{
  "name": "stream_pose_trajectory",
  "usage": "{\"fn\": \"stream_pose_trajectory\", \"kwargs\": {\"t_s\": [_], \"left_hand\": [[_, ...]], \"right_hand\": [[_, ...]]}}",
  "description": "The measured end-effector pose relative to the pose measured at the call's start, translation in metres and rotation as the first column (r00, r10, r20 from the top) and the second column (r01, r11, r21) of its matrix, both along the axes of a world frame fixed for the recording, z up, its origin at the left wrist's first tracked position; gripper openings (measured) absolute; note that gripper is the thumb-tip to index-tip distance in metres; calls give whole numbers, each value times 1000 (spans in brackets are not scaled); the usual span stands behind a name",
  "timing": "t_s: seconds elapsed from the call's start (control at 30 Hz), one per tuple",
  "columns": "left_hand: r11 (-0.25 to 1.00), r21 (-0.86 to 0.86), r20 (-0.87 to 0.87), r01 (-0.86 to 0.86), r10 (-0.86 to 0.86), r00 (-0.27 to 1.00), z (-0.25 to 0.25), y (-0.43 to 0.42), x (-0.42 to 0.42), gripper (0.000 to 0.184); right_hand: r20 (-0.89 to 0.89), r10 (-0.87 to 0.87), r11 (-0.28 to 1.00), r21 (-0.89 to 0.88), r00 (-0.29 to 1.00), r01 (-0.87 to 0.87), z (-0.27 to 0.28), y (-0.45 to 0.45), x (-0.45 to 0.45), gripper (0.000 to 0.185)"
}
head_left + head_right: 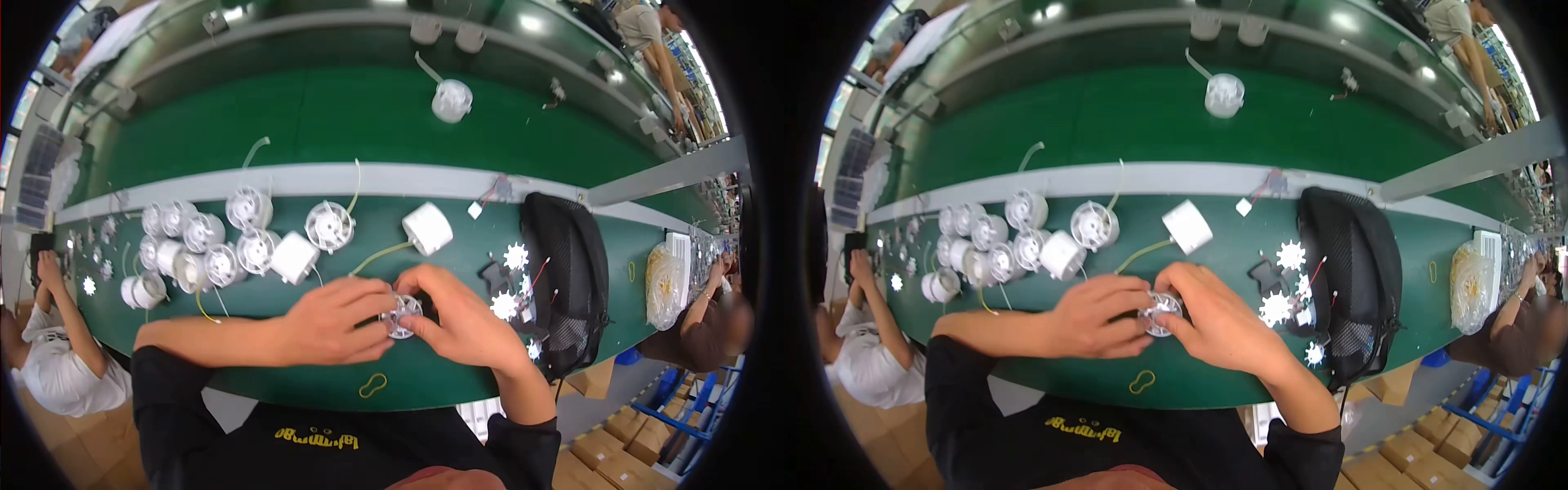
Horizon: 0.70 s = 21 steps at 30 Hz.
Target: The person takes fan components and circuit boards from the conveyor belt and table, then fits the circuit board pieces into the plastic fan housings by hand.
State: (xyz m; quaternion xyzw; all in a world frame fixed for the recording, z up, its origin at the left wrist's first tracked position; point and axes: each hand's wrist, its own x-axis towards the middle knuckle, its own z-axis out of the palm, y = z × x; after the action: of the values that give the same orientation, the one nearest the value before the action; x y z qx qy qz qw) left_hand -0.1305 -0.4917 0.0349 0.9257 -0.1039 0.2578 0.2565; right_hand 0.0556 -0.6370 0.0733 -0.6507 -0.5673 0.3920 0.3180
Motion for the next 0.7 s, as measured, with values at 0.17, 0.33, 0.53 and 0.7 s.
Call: {"fn": "stream_pose_trajectory", "kwargs": {"t_s": [0.17,0.33,0.53,0.7], "left_hand": [[997,-74,-322,-34,8,947,14,-8,-3,33],[991,-124,-348,-55,9,937,62,16,12,46],[825,119,-156,-553,566,810,73,207,100,51],[446,172,27,-878,889,457,3,409,149,52]], "right_hand": [[114,-69,990,127,991,54,13,-12,2,28],[405,-437,898,249,803,363,48,-28,22,18],[743,-508,762,151,436,629,31,-47,74,19],[760,-424,766,10,493,643,24,-53,87,21]]}}
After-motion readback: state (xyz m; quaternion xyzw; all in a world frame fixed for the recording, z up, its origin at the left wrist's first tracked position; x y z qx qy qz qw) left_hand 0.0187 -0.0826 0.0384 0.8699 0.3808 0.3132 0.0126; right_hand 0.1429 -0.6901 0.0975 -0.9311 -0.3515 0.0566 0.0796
